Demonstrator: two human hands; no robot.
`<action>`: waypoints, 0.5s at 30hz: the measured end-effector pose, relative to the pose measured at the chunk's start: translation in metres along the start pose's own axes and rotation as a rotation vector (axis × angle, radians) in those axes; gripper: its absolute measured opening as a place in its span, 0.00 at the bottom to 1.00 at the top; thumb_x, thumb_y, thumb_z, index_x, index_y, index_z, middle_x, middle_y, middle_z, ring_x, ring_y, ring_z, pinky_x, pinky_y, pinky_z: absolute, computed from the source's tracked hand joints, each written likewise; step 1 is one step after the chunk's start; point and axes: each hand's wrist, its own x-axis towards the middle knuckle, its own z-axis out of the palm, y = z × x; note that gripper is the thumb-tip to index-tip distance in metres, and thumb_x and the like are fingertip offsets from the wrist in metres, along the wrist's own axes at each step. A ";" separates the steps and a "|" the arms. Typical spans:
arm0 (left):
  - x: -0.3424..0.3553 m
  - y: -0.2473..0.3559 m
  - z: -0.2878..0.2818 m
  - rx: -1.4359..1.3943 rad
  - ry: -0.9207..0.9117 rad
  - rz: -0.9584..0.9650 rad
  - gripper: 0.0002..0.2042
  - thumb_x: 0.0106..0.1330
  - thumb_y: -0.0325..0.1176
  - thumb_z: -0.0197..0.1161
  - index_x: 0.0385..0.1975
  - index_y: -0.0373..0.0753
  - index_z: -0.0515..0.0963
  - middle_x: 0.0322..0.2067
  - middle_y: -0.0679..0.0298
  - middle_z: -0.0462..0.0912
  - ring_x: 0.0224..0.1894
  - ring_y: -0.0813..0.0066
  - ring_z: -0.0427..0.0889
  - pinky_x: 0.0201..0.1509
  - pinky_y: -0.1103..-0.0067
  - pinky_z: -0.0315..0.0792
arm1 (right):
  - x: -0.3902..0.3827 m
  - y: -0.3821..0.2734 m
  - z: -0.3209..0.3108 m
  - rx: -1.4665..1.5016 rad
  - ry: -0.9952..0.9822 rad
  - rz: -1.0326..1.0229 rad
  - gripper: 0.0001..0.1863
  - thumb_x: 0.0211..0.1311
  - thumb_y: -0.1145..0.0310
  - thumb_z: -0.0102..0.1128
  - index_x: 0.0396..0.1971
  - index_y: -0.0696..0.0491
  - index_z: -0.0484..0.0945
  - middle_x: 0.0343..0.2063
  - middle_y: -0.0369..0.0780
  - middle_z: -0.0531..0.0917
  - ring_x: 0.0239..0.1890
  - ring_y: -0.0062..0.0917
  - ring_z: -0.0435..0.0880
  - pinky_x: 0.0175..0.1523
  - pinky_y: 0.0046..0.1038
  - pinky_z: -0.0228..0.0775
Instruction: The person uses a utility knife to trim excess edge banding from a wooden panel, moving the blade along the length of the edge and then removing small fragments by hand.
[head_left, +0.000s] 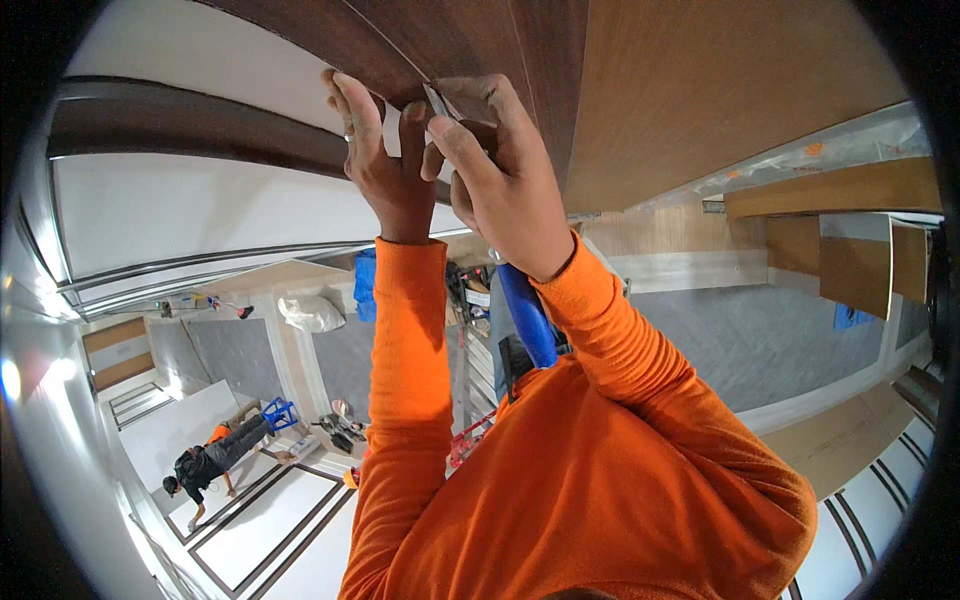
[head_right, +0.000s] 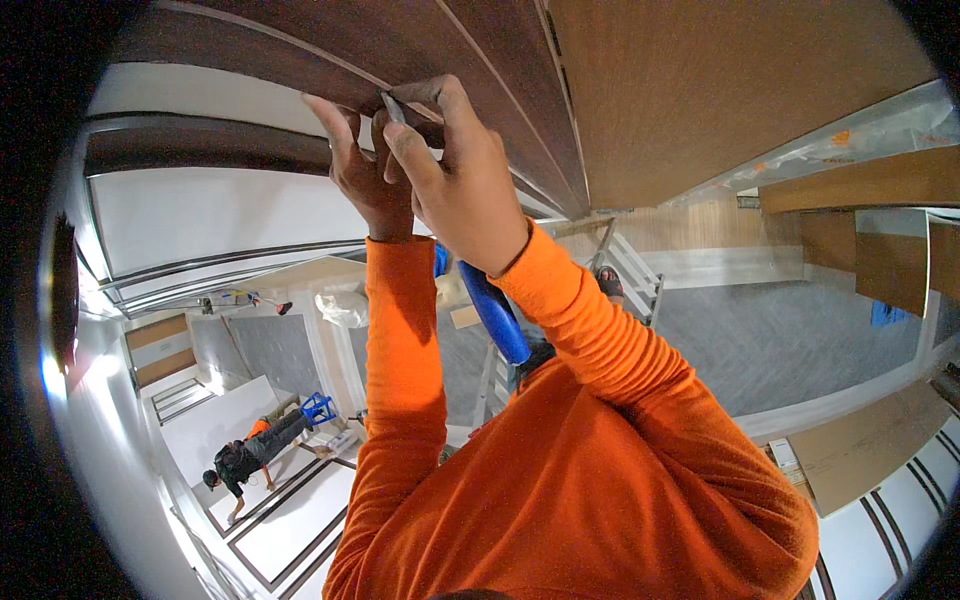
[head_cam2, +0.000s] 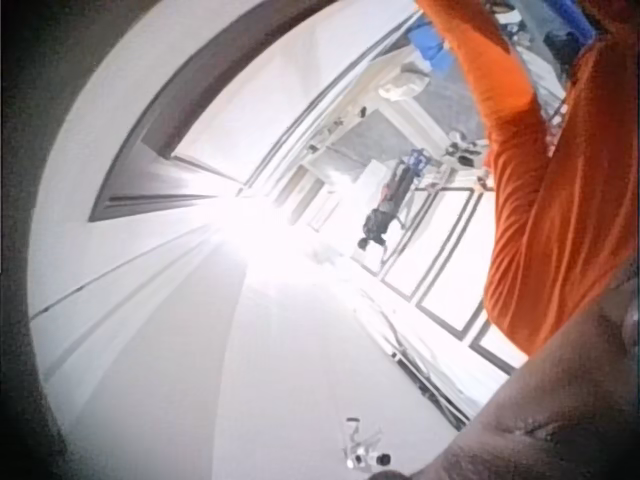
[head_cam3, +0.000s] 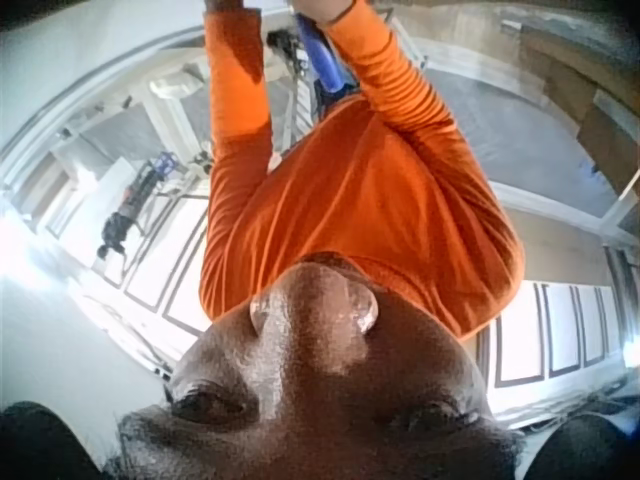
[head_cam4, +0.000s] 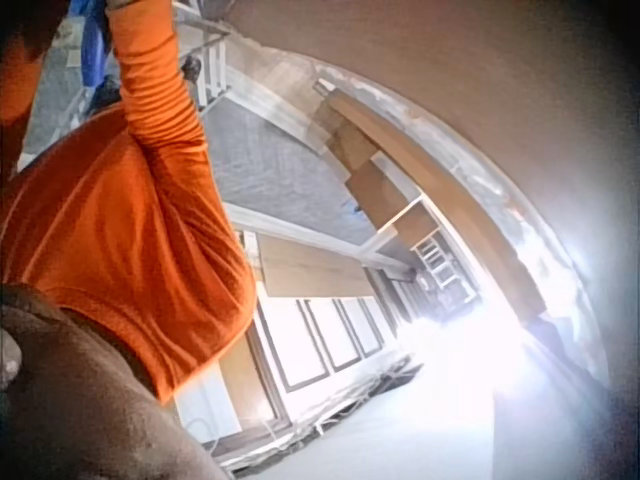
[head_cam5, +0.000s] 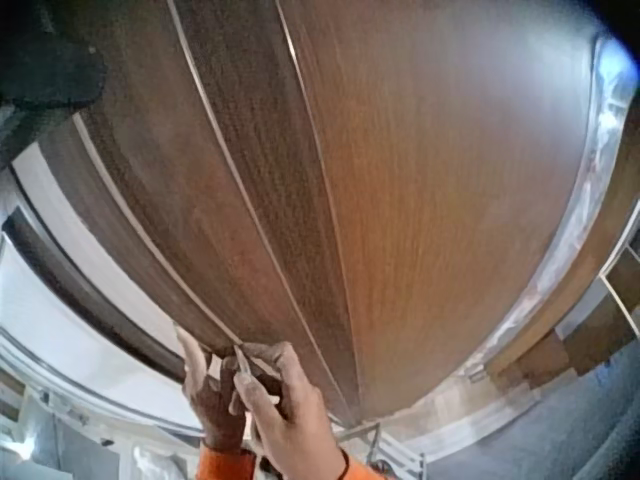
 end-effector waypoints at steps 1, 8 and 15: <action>-0.001 0.002 0.000 -0.056 -0.017 -0.037 0.40 0.69 0.31 0.66 0.78 0.36 0.51 0.68 0.43 0.64 0.70 0.46 0.66 0.69 0.62 0.66 | 0.000 -0.001 0.000 -0.017 0.003 -0.001 0.11 0.73 0.71 0.57 0.49 0.57 0.70 0.22 0.39 0.84 0.17 0.16 0.77 0.21 0.23 0.67; -0.003 0.007 -0.002 -0.129 -0.034 -0.083 0.39 0.69 0.29 0.65 0.78 0.39 0.52 0.74 0.42 0.56 0.76 0.44 0.56 0.76 0.60 0.60 | 0.000 0.006 0.013 -0.004 0.075 -0.057 0.14 0.76 0.67 0.55 0.55 0.56 0.69 0.23 0.38 0.81 0.14 0.11 0.69 0.17 0.15 0.54; 0.001 0.006 -0.003 -0.060 -0.010 -0.056 0.40 0.69 0.38 0.65 0.78 0.39 0.52 0.63 0.44 0.73 0.65 0.51 0.73 0.62 0.67 0.73 | 0.004 0.003 0.002 -0.011 0.002 -0.039 0.11 0.73 0.68 0.58 0.47 0.58 0.71 0.21 0.40 0.85 0.20 0.19 0.83 0.20 0.24 0.69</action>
